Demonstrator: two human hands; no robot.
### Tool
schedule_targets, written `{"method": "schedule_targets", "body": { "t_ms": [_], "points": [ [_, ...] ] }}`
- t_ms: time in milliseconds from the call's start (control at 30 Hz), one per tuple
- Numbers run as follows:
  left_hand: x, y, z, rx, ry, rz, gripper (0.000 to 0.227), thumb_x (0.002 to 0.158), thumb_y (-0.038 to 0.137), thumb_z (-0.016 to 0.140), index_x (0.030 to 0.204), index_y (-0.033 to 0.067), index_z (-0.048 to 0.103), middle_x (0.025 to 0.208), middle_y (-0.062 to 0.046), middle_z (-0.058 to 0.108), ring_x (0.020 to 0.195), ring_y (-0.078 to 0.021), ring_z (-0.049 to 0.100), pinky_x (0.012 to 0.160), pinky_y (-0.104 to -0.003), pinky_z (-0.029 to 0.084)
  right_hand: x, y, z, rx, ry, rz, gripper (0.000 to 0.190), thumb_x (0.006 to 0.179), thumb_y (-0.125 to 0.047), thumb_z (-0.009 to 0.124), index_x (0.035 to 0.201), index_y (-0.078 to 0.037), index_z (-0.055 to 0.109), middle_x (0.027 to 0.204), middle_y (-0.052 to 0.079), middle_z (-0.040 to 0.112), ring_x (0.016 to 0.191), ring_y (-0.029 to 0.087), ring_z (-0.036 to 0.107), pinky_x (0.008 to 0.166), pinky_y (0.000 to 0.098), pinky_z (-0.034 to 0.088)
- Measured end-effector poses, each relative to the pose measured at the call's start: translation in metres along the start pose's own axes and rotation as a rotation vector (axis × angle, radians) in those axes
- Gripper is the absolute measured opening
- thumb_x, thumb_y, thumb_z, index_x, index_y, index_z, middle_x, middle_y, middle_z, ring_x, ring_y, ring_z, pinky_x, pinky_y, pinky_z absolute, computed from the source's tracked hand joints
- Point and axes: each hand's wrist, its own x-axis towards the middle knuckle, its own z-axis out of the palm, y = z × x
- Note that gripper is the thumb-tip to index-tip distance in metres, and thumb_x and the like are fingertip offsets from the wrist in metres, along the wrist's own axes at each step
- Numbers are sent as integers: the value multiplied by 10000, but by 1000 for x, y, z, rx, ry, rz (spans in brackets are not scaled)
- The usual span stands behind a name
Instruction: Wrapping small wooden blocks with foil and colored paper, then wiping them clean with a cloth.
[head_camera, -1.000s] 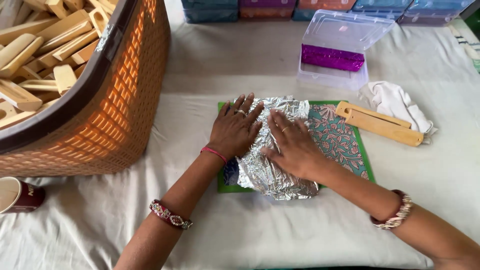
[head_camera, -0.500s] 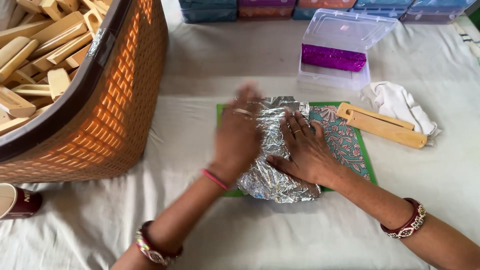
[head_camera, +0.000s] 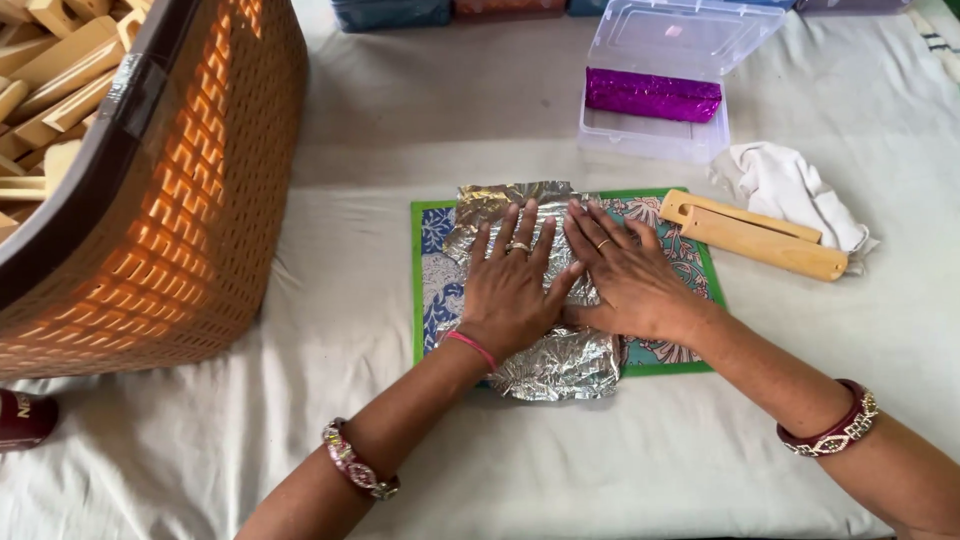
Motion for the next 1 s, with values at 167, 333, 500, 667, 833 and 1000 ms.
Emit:
{"method": "schedule_targets", "body": {
  "t_ms": [167,333,500,667,833,1000],
  "points": [
    [-31,-45,-29,103,-24,128,816,929,728,335,1563,214,339,1649,-161,182,1525,-329,105,1193,-540,45,-12,23,5,48,-19,-34,1307,733,-968,353,1606,-46,45,1694,152,21,1549,271,-13,1200,524,29],
    [-61,-75,-68,133,-202,25,847,891,751,357,1555,225,324,1704,-107,177,1521,-281,101,1181,-566,84,-14,24,6,41,-44,-28,1312,709,-986,309,1614,-75,37,1691,139,16,1544,266,-18,1197,522,16],
    [-84,-68,-82,148,244,77,535,978,232,587,1473,51,499,1596,-143,468,1483,-297,430,1236,-477,363,-15,27,13,49,20,-47,1287,722,-964,323,1611,-69,67,1682,147,48,1543,280,1,1206,509,9],
    [-124,-30,-101,-122,67,38,684,843,349,763,1391,8,537,1401,-180,549,1274,-355,529,987,-487,476,-17,27,13,69,64,-66,1260,742,-952,317,1605,-60,101,1682,149,72,1555,286,18,1221,507,6],
    [-149,-33,-84,-64,162,141,837,699,483,800,1373,39,578,1361,-183,574,1217,-369,564,945,-519,478,-18,26,14,102,62,-64,1257,737,-946,320,1602,-58,109,1681,151,76,1543,289,18,1209,509,2],
    [-152,-36,-71,6,222,263,450,849,244,779,1193,-4,628,1304,-200,602,1207,-359,608,1013,-508,503,-18,27,16,107,77,-60,1243,734,-941,319,1605,-74,132,1680,141,97,1552,280,32,1221,505,15]
  ]
}}
